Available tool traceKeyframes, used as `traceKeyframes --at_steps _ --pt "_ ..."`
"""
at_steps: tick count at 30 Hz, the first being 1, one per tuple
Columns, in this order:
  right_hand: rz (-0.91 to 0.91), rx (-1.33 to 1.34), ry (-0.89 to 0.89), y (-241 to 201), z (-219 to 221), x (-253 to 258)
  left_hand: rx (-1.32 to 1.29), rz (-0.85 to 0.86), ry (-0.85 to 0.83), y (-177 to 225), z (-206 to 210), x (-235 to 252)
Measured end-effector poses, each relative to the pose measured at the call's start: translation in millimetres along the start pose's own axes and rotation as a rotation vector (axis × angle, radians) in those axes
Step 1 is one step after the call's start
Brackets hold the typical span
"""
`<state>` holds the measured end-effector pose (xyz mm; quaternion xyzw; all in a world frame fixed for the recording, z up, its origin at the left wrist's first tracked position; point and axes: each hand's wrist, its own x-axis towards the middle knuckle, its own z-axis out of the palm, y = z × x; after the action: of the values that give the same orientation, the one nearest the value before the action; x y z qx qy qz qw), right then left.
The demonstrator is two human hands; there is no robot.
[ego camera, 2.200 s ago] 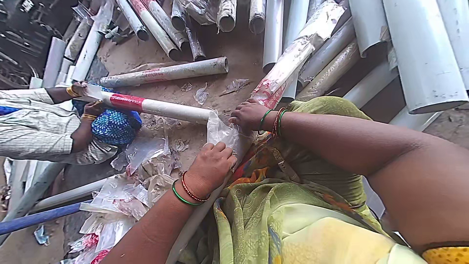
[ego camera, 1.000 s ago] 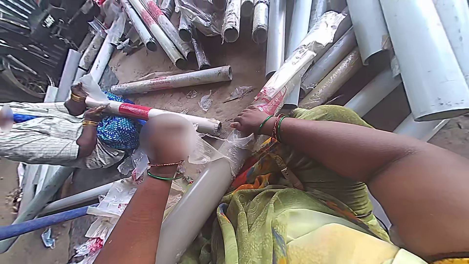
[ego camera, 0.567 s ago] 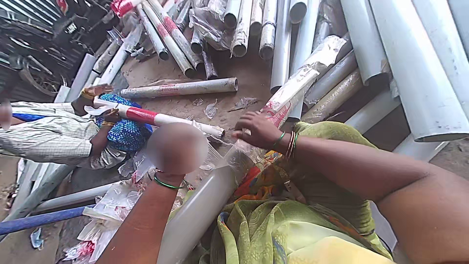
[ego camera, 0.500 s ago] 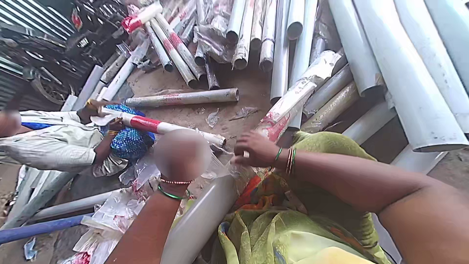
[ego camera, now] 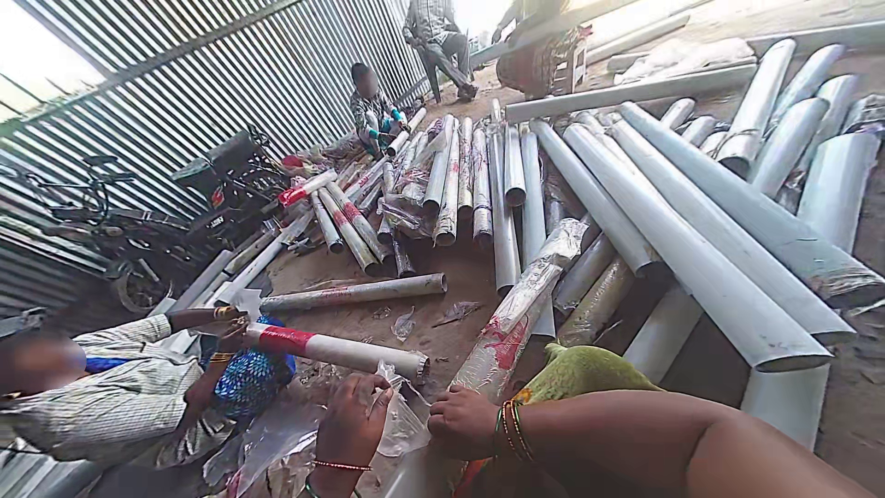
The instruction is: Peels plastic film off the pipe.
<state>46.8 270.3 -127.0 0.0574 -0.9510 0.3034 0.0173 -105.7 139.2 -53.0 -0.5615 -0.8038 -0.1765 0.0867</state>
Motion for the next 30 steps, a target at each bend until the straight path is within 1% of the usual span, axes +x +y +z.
traceKeyframes --at_steps 2,5,10,13,16,19,21,23,26,30 --pt "-0.009 0.014 0.021 1 1 -2 -0.055 -0.029 -0.044 5 -6 0" --pt "-0.017 0.049 0.023 3 1 -3 -0.098 -0.015 -0.054 12 -12 -2" --pt "0.011 0.095 -0.005 2 -2 -3 0.052 0.077 -0.071 27 -22 -5" --pt "0.038 0.125 -0.031 2 -4 -2 0.078 0.144 -0.096 35 -28 -10" --pt "0.022 0.152 0.004 4 -2 -2 0.041 0.209 -0.160 42 -29 -23" --pt "0.035 0.167 0.010 2 -5 -5 -0.090 0.209 -0.265 45 -26 -38" --pt "0.063 0.192 0.006 1 -6 -4 -0.185 0.236 -0.236 44 -22 -47" --pt "0.093 0.227 0.011 1 -6 -4 -0.203 0.311 -0.160 45 -18 -53" --pt "0.144 0.257 -0.009 -2 -9 -4 -0.116 0.450 -0.094 54 -11 -62" --pt "0.198 0.303 -0.002 -1 -8 -3 0.139 0.615 -0.113 56 6 -71"
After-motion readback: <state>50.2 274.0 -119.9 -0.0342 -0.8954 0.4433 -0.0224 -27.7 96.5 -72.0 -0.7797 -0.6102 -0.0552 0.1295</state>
